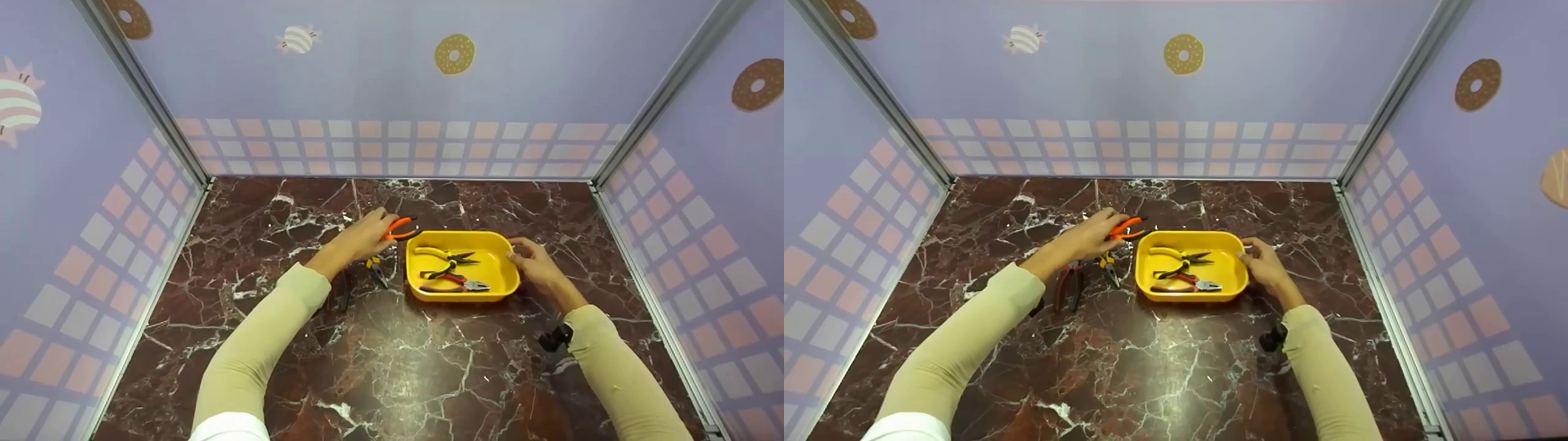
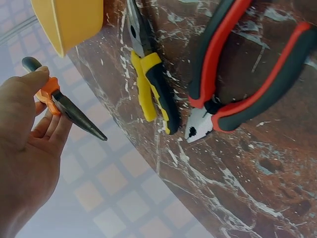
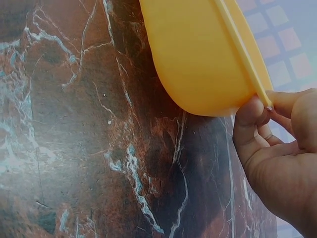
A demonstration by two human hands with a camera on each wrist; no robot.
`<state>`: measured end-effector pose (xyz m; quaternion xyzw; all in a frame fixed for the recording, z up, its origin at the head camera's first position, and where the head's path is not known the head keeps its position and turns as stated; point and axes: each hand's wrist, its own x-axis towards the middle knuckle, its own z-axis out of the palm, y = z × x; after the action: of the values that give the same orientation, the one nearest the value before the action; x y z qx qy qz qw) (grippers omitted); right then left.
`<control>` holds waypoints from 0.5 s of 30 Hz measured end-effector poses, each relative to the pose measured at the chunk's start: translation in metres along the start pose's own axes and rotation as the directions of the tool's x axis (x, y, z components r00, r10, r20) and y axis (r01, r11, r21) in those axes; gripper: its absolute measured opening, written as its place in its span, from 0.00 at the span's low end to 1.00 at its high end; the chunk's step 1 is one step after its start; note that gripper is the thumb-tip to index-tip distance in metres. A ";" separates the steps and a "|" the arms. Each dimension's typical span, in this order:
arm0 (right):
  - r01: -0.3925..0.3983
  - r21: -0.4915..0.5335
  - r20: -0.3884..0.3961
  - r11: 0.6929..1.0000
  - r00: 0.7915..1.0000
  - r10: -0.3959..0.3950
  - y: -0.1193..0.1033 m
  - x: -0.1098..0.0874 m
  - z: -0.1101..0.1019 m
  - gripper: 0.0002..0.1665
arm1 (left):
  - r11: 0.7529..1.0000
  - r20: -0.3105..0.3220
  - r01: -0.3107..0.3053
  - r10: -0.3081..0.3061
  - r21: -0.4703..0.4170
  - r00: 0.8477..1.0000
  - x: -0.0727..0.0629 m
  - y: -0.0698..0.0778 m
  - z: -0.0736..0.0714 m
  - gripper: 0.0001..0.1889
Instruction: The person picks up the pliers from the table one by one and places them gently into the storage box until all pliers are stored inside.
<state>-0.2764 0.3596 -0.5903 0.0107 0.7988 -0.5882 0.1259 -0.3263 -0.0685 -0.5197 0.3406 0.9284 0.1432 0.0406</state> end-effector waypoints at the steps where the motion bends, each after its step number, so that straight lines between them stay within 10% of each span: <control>1: 0.003 0.007 -0.003 1.000 1.000 -0.003 0.000 0.000 0.001 0.26 | 1.000 -0.003 -0.004 0.004 -0.003 1.000 0.000 0.001 0.000 0.29; 15: -0.015 -0.147 0.020 0.989 1.000 0.018 -0.011 0.001 -0.003 0.26 | 1.000 0.001 -0.013 0.013 -0.022 1.000 0.008 0.013 0.000 0.30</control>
<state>-0.2796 0.3594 -0.5790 0.0018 0.8385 -0.5266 0.1399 -0.3242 -0.0544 -0.5162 0.3462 0.9245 0.1533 0.0441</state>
